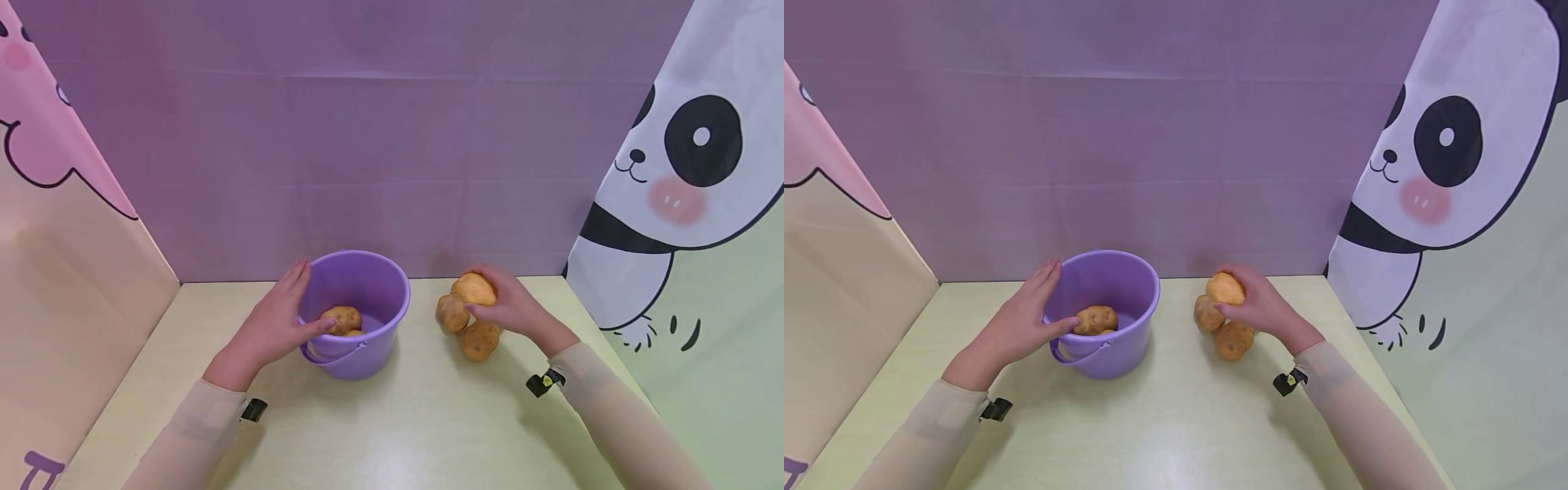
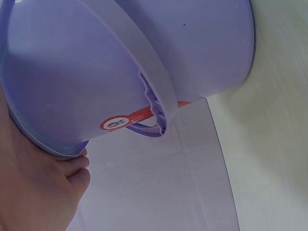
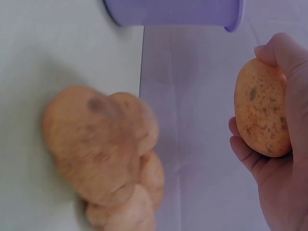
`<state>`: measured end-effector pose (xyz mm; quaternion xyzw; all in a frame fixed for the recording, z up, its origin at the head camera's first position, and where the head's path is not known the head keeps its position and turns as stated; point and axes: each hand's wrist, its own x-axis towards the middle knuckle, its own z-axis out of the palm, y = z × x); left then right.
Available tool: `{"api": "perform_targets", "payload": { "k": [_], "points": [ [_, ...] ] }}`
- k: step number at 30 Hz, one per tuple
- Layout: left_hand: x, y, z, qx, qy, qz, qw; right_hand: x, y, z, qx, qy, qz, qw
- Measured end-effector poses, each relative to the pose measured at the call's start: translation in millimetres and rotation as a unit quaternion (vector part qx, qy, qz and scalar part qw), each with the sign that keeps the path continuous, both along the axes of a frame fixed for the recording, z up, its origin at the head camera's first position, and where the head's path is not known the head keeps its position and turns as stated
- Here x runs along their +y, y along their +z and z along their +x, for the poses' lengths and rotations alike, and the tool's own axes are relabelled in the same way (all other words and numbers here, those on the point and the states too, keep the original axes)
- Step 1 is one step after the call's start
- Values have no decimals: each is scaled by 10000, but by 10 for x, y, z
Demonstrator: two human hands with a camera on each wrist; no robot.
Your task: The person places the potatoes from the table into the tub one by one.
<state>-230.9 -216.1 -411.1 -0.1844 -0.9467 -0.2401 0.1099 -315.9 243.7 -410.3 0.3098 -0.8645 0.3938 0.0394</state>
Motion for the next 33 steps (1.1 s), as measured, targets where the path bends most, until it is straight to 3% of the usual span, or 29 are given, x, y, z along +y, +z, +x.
{"api": "perform_targets", "payload": {
  "k": [13,33],
  "points": [
    [4,-1,-5,-50,43,-24,10000,-343,353,-66,195,459,343,9982],
    [6,-2,2,-46,39,64,10000,-910,673,-174,430,1316,586,9886]
  ]
}}
